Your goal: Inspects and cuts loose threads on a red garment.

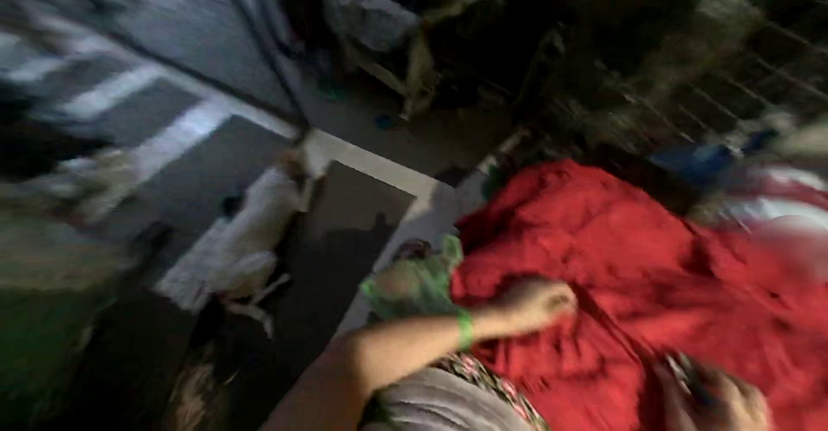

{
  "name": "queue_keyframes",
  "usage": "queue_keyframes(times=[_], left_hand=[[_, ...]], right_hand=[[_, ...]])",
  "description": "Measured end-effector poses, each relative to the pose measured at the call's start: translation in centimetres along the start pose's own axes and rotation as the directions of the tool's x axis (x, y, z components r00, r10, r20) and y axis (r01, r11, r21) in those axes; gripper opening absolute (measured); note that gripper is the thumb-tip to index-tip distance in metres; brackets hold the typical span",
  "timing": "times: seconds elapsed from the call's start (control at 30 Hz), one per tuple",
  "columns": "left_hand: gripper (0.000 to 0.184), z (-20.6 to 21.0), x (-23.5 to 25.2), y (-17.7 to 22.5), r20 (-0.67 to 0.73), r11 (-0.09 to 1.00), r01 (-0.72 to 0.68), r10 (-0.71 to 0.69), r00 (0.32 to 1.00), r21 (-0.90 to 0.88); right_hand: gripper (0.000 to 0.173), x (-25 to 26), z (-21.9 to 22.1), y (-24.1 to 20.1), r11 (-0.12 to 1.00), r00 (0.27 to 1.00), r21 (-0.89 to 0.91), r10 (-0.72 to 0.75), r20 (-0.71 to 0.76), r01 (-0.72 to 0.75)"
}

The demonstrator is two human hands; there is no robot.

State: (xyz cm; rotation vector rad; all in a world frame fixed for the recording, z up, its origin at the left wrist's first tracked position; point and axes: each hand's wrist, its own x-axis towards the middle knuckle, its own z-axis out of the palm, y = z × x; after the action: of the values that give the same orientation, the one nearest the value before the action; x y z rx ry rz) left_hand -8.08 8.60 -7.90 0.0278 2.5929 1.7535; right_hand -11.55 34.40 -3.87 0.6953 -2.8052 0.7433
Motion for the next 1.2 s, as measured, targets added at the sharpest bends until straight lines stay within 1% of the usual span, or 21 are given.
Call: queue_keyframes(times=[0.07,0.1,0.13,0.2,0.27,0.3,0.37,0.47,0.57,0.63,0.7,0.77,0.83,0.87,0.9,0.93,0.97,1.03,1.07,1.13,1.2], left_hand=[[0.029,-1.2,-0.1,-0.2,0.013,0.99,0.11,-0.109,0.994,-0.085],[0.029,-1.2,0.0,-0.8,0.024,0.986,0.131,-0.129,0.991,-0.105],[0.027,-1.0,0.2,-1.4,0.014,0.986,0.117,-0.116,0.993,-0.121],[0.026,-0.7,0.3,-2.5,-0.021,0.985,0.086,-0.09,0.996,-0.149],[0.024,-0.4,0.4,-2.9,-0.034,0.977,0.095,-0.104,0.994,-0.191],[0.023,-0.4,0.4,-2.8,-0.032,0.972,0.111,-0.12,0.992,-0.207],[0.021,-0.4,0.4,-2.8,-0.036,0.968,0.124,-0.135,0.99,-0.216],[0.019,-0.2,0.4,-3.4,-0.06,0.961,0.106,-0.126,0.99,-0.256],[0.027,-0.2,0.5,-3.8,-0.128,0.929,0.09,-0.144,0.981,-0.359],[0.029,-0.2,0.5,-4.0,-0.156,0.898,0.095,-0.178,0.972,-0.43],[0.027,-0.3,0.5,-4.1,-0.162,0.884,0.097,-0.19,0.968,-0.458],[0.024,-0.2,0.4,-4.2,-0.161,0.886,0.101,-0.193,0.968,-0.452],[0.022,-0.1,0.3,-4.0,-0.157,0.894,0.109,-0.195,0.968,-0.435],[0.022,-0.1,0.2,-3.9,-0.154,0.899,0.11,-0.191,0.97,-0.423],[0.023,-0.1,0.2,-3.8,-0.146,0.902,0.114,-0.191,0.971,-0.417],[0.023,-0.2,0.3,-3.8,-0.145,0.899,0.117,-0.194,0.97,-0.421],[0.023,-0.2,0.4,-3.9,-0.149,0.891,0.113,-0.196,0.969,-0.439],[0.02,-0.2,0.7,-4.0,-0.155,0.853,0.121,-0.228,0.961,-0.507],[0.02,-0.3,0.9,-4.0,-0.151,0.831,0.126,-0.244,0.958,-0.541],[0.02,-0.4,1.0,-4.1,-0.148,0.807,0.133,-0.262,0.954,-0.575],[0.02,-0.4,1.0,-4.2,-0.145,0.809,0.132,-0.259,0.955,-0.573]], right_hand=[[0.028,-0.6,0.0,-0.1,0.996,0.995,0.065,0.062,-0.081,-0.057],[0.027,-0.9,0.0,-0.2,0.985,0.986,0.135,0.124,-0.108,-0.109],[0.026,-1.0,0.0,-0.4,0.954,0.97,0.238,0.214,-0.113,-0.182],[0.02,-1.2,0.4,-0.3,0.827,0.912,0.481,0.392,-0.121,-0.292],[0.015,-1.4,0.7,0.1,0.722,0.871,0.638,0.465,-0.159,-0.268],[0.015,-1.4,0.7,0.1,0.705,0.865,0.668,0.467,-0.184,-0.238],[0.014,-1.7,0.6,0.0,0.754,0.877,0.626,0.422,-0.23,-0.199],[0.018,-1.6,0.6,-0.3,0.92,0.936,0.367,0.242,-0.257,-0.137],[0.034,-0.4,1.1,-1.8,0.992,0.987,0.056,0.12,-0.107,-0.114],[0.028,0.4,1.0,-2.5,0.996,0.995,-0.007,0.087,-0.048,-0.087],[0.018,0.2,-1.4,-2.2,0.999,0.992,0.031,0.014,-0.125,-0.01],[0.022,-1.4,-5.9,-0.7,0.992,0.931,0.129,0.052,-0.362,-0.005],[0.027,-3.2,-9.9,2.5,0.961,0.77,0.271,0.219,-0.599,-0.062],[0.029,-3.8,-10.7,4.4,0.945,0.674,0.31,0.295,-0.677,-0.102],[0.03,-4.2,-10.6,6.2,0.934,0.61,0.314,0.351,-0.711,-0.173],[0.032,-4.6,-9.6,7.6,0.919,0.596,0.295,0.394,-0.7,-0.261],[0.035,-4.8,-7.8,8.6,0.892,0.607,0.272,0.446,-0.658,-0.36],[0.039,-5.0,-2.9,9.5,0.799,0.631,0.309,0.598,-0.493,-0.516],[0.039,-5.0,-0.5,9.5,0.749,0.609,0.395,0.663,-0.436,-0.532],[0.039,-5.0,2.7,8.9,0.663,0.566,0.577,0.734,-0.376,-0.477],[0.041,-5.1,2.9,8.7,0.646,0.565,0.626,0.738,-0.368,-0.437]])
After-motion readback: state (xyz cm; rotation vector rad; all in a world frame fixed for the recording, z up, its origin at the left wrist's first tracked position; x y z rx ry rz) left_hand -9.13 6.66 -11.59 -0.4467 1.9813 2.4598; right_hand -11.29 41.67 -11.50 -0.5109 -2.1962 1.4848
